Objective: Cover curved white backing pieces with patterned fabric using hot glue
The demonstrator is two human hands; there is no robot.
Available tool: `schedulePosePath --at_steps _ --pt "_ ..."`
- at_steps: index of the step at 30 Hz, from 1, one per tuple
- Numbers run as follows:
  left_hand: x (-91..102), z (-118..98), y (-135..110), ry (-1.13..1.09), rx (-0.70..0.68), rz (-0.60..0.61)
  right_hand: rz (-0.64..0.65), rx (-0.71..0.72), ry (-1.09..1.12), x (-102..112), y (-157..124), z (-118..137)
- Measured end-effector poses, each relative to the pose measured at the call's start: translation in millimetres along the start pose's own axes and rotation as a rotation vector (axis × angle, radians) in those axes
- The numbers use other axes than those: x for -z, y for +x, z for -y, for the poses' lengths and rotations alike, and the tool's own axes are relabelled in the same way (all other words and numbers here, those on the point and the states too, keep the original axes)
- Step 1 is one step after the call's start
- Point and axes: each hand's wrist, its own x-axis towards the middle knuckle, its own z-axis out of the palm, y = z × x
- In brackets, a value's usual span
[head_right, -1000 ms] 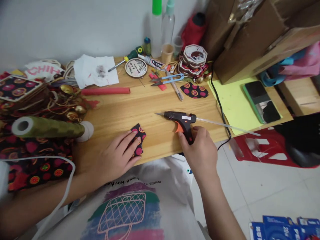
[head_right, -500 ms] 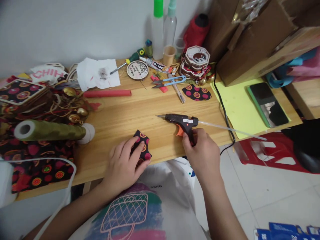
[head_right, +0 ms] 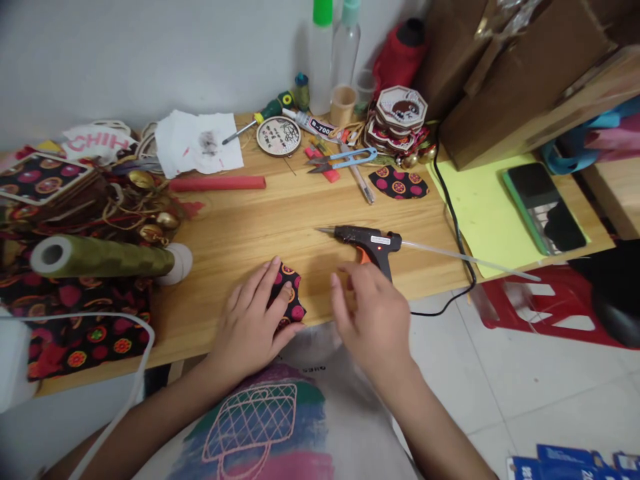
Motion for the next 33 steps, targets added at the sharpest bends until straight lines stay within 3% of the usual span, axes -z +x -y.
schedulePosePath --at_steps 4,10,20,26,33 --pt "0.2 2.8 -1.7 -0.019 0.000 0.015 0.136 0.136 -0.019 -20.2 7.1 15.0" --pt "-2.1 6.8 -9.7 -0.040 -0.031 0.035 0.326 0.111 -0.107 -40.6 19.4 23.5" --pt "-1.0 11.7 -24.9 -0.056 -0.109 -0.039 0.538 0.167 0.024 -44.4 40.0 23.8" --pt "-3.1 17.0 -33.2 -0.026 -0.197 -0.157 0.567 0.139 0.164 -44.9 44.6 21.5" --pt "-3.9 21.9 -40.1 -0.165 -0.222 -0.266 0.627 0.246 0.209 -39.6 40.9 18.6"
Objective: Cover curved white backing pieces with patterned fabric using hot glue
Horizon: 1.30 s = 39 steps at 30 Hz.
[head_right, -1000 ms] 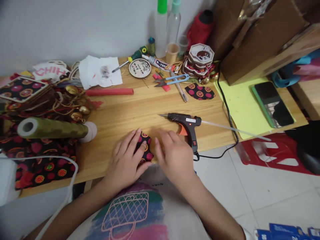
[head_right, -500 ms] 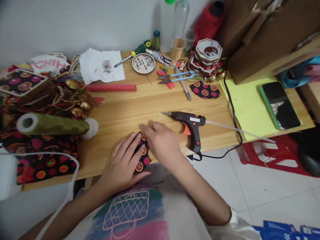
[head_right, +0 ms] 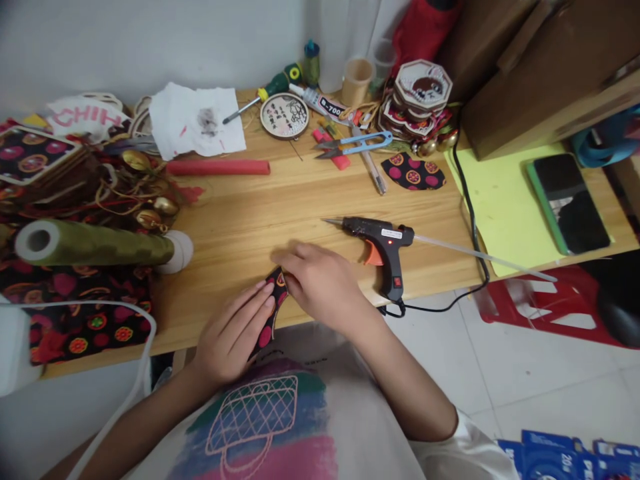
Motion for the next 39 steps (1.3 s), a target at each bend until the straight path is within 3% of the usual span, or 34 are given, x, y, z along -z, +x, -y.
schedulePosePath --at_steps 5,11,14,20,25,30,35,39 --pt "-0.1 -0.1 -1.4 -0.046 0.021 -0.025 -0.009 0.068 0.011 -4.0 -0.6 -1.7" --pt "2.3 -1.1 0.4 -0.030 0.007 -0.040 0.002 0.134 -0.186 -2.9 -5.1 -2.6" --pt "3.5 -1.3 2.7 -0.012 -0.003 -0.052 0.005 0.172 -0.173 -0.4 -9.7 -3.5" --pt "1.5 -1.1 3.1 0.000 -0.012 -0.048 -0.156 0.157 0.114 -1.4 -14.7 -7.8" --pt "0.6 -1.8 2.5 0.013 -0.038 -0.017 -0.289 0.034 0.291 -4.8 -12.7 -5.7" --pt "1.4 -1.7 2.1 0.007 -0.064 -0.020 -0.424 -0.106 0.631 -10.8 -9.8 -4.2" --pt "1.9 -1.6 0.8 -0.034 -0.044 -0.001 -0.323 -0.223 0.951 -9.2 -10.5 -5.1" --pt "0.9 -1.5 1.0 -0.007 -0.064 -0.014 -0.220 -0.229 1.059 -3.0 -13.4 -5.4"
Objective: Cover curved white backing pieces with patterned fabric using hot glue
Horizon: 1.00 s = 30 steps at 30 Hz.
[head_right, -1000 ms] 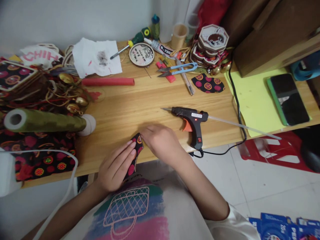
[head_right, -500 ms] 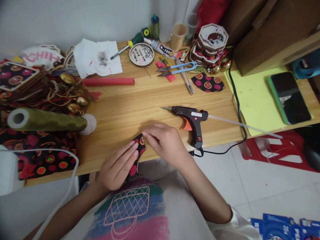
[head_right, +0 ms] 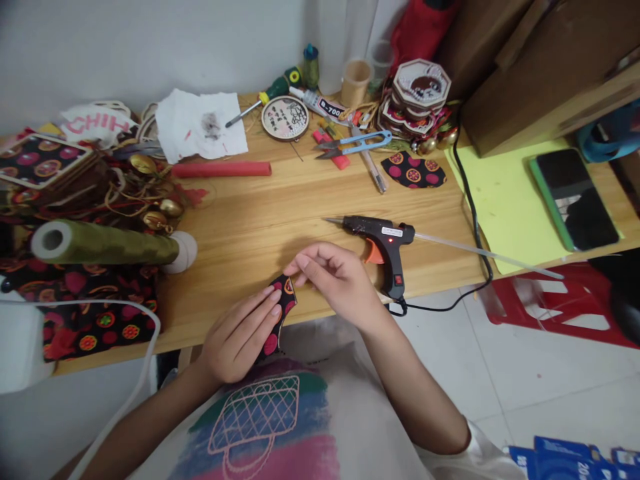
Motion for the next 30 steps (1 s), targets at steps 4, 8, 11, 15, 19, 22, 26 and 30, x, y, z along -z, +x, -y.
schedulePosePath --at_steps 4,8,11,15,19,22,26,30 --pt "-3.0 -0.6 0.7 0.040 0.035 0.010 -0.005 -0.004 -0.019 4.7 -5.8 5.4" --pt "-6.4 -1.9 4.9 0.110 0.138 0.079 -0.118 0.038 -0.151 10.1 -15.1 10.9" --pt "-6.6 -3.0 11.9 0.151 0.237 0.169 -0.262 0.111 -0.218 12.8 -22.6 14.3" --pt "-5.9 -4.5 20.4 0.185 0.319 0.255 -0.503 0.191 -0.219 14.4 -30.7 15.6" --pt "-6.8 -5.8 22.4 0.215 0.322 0.282 -0.626 0.168 -0.114 17.3 -35.0 16.0" --pt "-8.1 -5.9 21.6 0.227 0.319 0.278 -0.580 0.132 0.025 21.8 -36.4 18.6" --pt "-9.5 -5.4 20.8 0.231 0.317 0.254 -0.461 0.096 0.184 28.4 -38.1 23.0" --pt "-10.5 -5.3 20.5 0.221 0.316 0.232 -0.426 0.066 0.282 32.5 -40.9 23.3"
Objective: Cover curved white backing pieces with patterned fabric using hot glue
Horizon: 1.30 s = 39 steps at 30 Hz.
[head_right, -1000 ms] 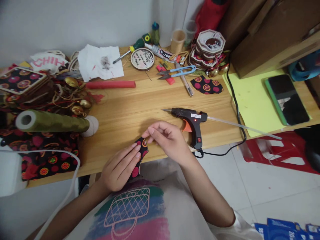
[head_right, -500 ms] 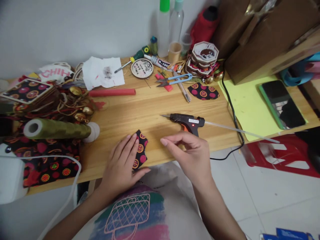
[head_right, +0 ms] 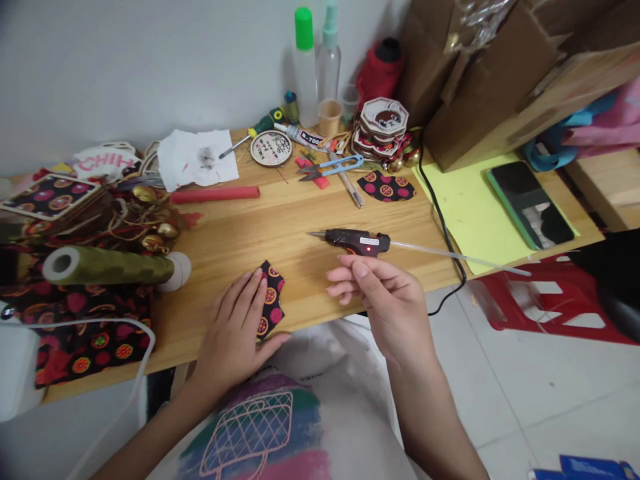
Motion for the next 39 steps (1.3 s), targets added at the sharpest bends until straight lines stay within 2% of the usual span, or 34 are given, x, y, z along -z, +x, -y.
schedulePosePath --at_steps 7,13,17,20,23,26,27,29,32,35,39 --pt "-1.3 -0.4 -2.1 0.034 -0.003 0.015 -0.060 -0.022 0.099 3.1 -5.3 -0.8" --pt "-5.0 0.6 -5.3 0.044 -0.009 -0.021 -0.105 0.087 0.042 9.6 -19.9 8.3" --pt "-9.1 1.6 -7.9 0.051 -0.012 -0.065 -0.003 0.165 -0.209 18.1 -20.9 31.6" --pt "-11.4 1.3 -8.9 0.076 -0.001 -0.098 0.148 0.279 -0.442 7.9 -3.3 65.2" --pt "-11.5 0.3 -8.8 0.093 0.019 -0.112 0.272 0.394 -0.659 -31.8 31.0 99.9" --pt "-10.4 -0.6 -8.2 0.099 0.028 -0.116 0.386 0.337 -0.948 -95.8 77.1 115.0" --pt "-10.3 -0.8 -8.1 0.099 0.027 -0.117 0.424 0.285 -1.072 -119.2 93.4 113.8" --pt "-10.8 -0.9 -8.3 0.096 0.034 -0.115 0.506 0.214 -1.149 -163.9 124.6 103.4" --pt "-13.7 -0.8 -9.0 0.067 0.059 -0.087 0.607 0.091 -1.258 -217.1 162.9 77.5" --pt "-17.5 -0.9 -9.3 0.008 0.075 -0.043 0.652 -0.003 -1.362 -248.8 188.8 54.2" --pt "-19.9 -1.7 -8.3 -0.030 0.061 -0.013 0.674 -0.072 -1.466 -266.6 210.8 37.7"
